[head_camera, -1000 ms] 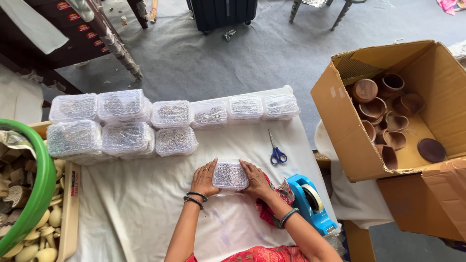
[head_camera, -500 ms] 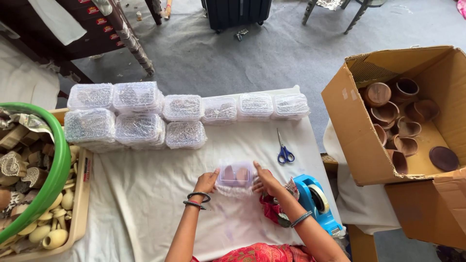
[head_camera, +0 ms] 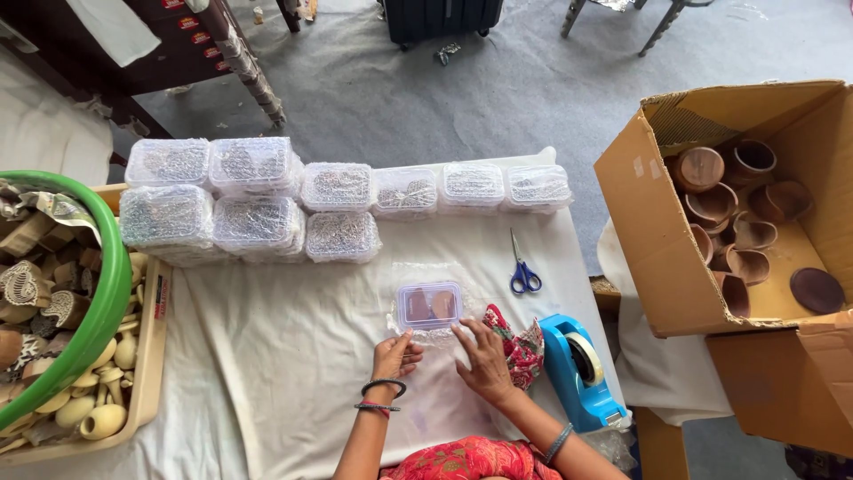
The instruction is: The person wraps small plastic containers with bubble wrap and secures them with clear packing tape. They place the wrapped containers on a table alongside other wrapped items. The person uses scissors to cut the bubble wrap and a tape dispenser to apply tape.
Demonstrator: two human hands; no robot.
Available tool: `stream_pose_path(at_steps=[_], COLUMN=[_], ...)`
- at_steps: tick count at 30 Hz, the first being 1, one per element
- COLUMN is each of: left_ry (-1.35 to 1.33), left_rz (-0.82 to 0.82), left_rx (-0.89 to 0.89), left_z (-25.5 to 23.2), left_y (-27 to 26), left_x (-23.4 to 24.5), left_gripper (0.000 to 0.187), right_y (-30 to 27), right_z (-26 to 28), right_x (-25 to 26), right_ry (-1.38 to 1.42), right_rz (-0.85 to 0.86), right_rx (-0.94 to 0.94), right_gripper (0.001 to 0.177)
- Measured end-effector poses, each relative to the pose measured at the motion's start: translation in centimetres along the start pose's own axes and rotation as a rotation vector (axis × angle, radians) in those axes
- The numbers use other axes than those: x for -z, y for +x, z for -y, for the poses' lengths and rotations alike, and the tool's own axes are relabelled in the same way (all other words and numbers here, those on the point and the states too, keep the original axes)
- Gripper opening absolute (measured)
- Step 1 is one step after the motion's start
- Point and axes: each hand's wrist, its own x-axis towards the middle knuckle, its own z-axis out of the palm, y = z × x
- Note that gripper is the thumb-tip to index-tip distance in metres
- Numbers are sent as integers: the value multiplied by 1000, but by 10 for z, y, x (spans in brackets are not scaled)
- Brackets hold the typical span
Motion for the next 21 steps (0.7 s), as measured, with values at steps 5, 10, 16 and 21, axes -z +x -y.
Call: stream_pose_path(at_steps=[5, 10, 16, 21], left_ry=[-231, -315, -137, 962], left_rz=[92, 113, -41, -146], left_rx=[26, -13, -322, -930], left_z=[-1, -29, -14, -25], left_y=[19, 13, 4, -48], left_x=[-6, -14, -18, -40], left_gripper=[25, 22, 29, 36], right_y=[20, 48, 77, 81], right_z=[-4, -39, -47, -46], right_x=[-11, -41, -32, -39], right_ry=[-41, 41, 329, 354], right_rz=[-52, -118, -76, -10], right_rx=[68, 74, -362, -487], right_gripper=[78, 38, 22, 27])
